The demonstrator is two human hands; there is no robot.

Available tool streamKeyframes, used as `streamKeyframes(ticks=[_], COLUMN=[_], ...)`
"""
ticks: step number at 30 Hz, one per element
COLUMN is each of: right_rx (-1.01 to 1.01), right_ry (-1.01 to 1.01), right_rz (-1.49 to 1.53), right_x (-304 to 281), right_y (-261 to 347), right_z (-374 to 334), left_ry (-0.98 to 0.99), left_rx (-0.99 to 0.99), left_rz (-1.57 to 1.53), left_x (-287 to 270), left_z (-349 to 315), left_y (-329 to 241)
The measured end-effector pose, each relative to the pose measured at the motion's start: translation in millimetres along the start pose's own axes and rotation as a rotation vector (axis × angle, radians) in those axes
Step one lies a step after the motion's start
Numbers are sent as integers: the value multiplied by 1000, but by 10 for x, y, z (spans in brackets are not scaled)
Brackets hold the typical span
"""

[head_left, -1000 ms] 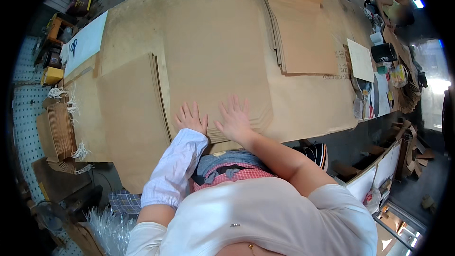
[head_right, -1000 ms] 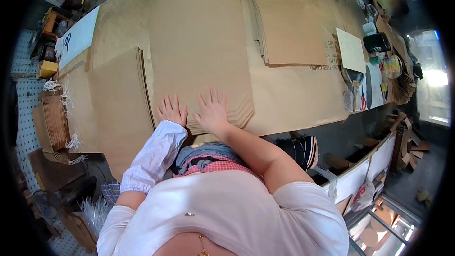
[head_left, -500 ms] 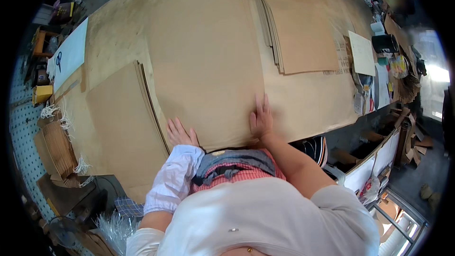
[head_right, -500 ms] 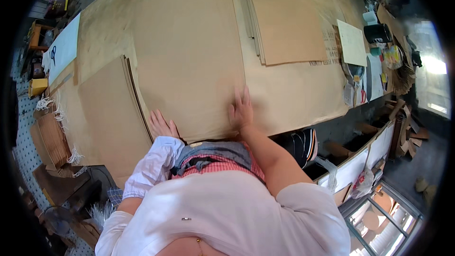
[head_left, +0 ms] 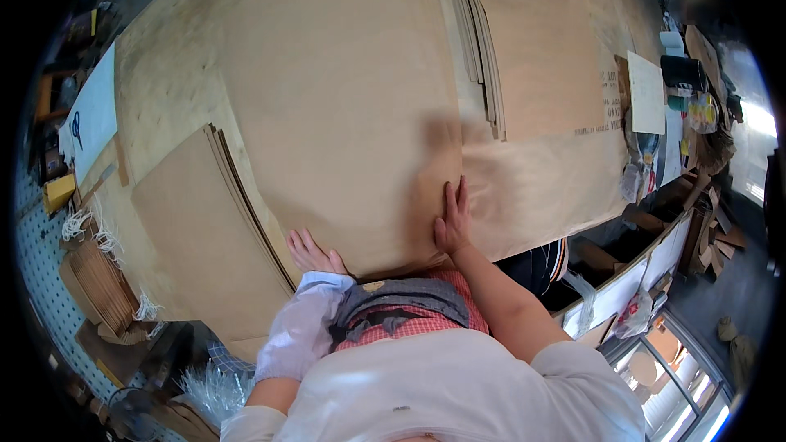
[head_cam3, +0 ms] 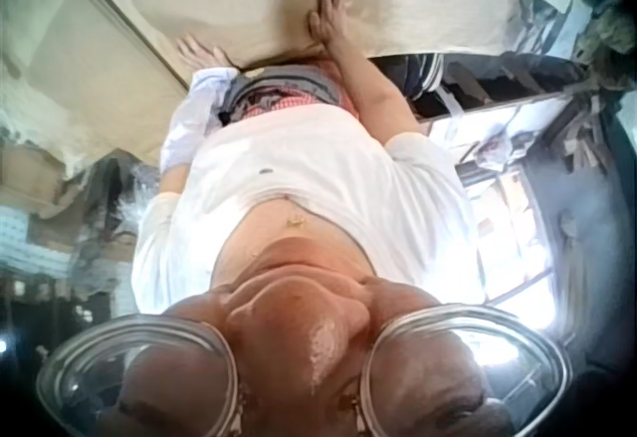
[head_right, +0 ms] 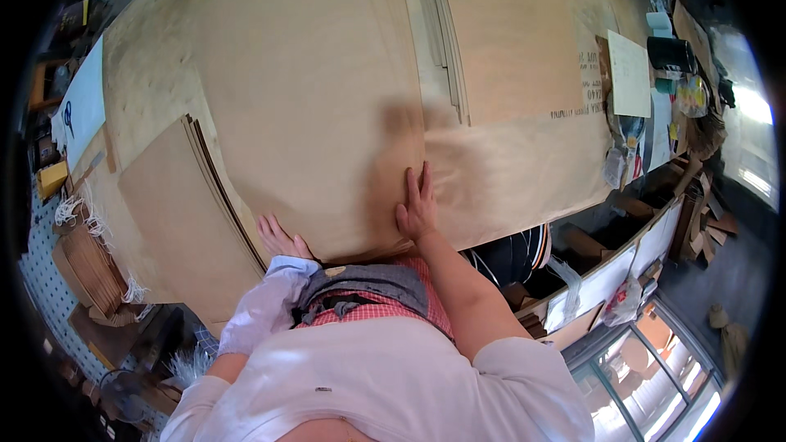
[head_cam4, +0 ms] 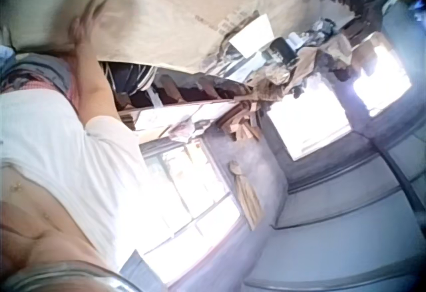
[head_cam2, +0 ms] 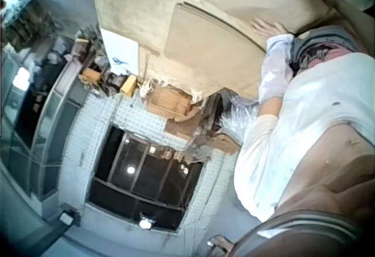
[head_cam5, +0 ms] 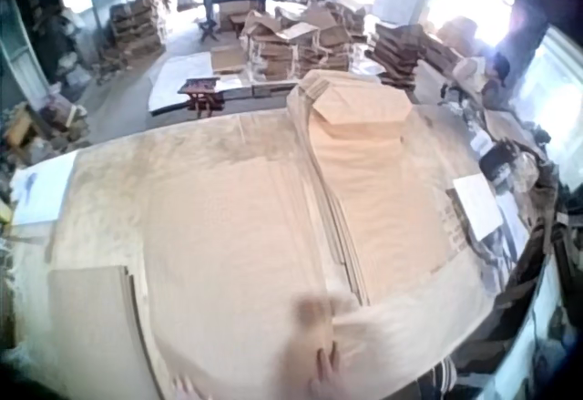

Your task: The person stacks flat brown paper sheets on a wooden workbench. They repeatedly pick up individual sheets, align them, and place them into a growing pile, occasionally adjusting the stack to ensure it remains neat.

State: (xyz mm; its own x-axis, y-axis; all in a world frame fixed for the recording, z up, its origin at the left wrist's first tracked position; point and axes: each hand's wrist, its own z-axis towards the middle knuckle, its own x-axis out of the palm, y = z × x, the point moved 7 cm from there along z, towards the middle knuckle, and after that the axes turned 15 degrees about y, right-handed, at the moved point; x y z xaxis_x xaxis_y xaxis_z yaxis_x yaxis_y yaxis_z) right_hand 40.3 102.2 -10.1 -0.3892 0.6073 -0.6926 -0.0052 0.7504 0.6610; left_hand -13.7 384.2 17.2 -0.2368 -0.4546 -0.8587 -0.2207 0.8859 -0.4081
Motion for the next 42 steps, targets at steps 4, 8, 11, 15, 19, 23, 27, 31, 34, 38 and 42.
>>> streamKeyframes(ticks=[4, 8, 11, 15, 19, 23, 27, 31, 34, 38, 42], right_rx=[-33, -26, -26, -28, -7, 207, 416, 441, 429, 462, 359], right_ry=[-34, -25, -32, -51, -34, 75, 271, 240, 267, 334, 225], right_rz=[-11, -31, -41, -49, -198, -183, 8, 130, 47, -173, -98], right_x=[0, 42, 26, -103, -282, -435, -675, -578, -472, -564, -522], right_y=[-26, -74, -52, 24, 160, 136, 25, -351, -101, 386, 227], right_z=[-2, -46, -111, -126, -178, -87, 374, 922, 1099, 926, 830], left_ry=[-33, -87, -107, -60, 95, 208, 390, 408, 373, 312, 321], left_rx=[1, 21, 40, 4, -52, -125, -561, -581, -354, -306, -152], left_rz=[1, 36, 25, 83, 129, -661, -676, -468, -847, -917, -909], left_x=[16, 137, 92, 13, -81, -395, -304, -344, -215, -82, -43], left_z=[-18, -50, -106, -159, -105, 170, 481, 872, 940, 827, 921], left_y=[-17, 53, -27, -1, 103, 335, 1039, 1016, 1067, 1172, 1055])
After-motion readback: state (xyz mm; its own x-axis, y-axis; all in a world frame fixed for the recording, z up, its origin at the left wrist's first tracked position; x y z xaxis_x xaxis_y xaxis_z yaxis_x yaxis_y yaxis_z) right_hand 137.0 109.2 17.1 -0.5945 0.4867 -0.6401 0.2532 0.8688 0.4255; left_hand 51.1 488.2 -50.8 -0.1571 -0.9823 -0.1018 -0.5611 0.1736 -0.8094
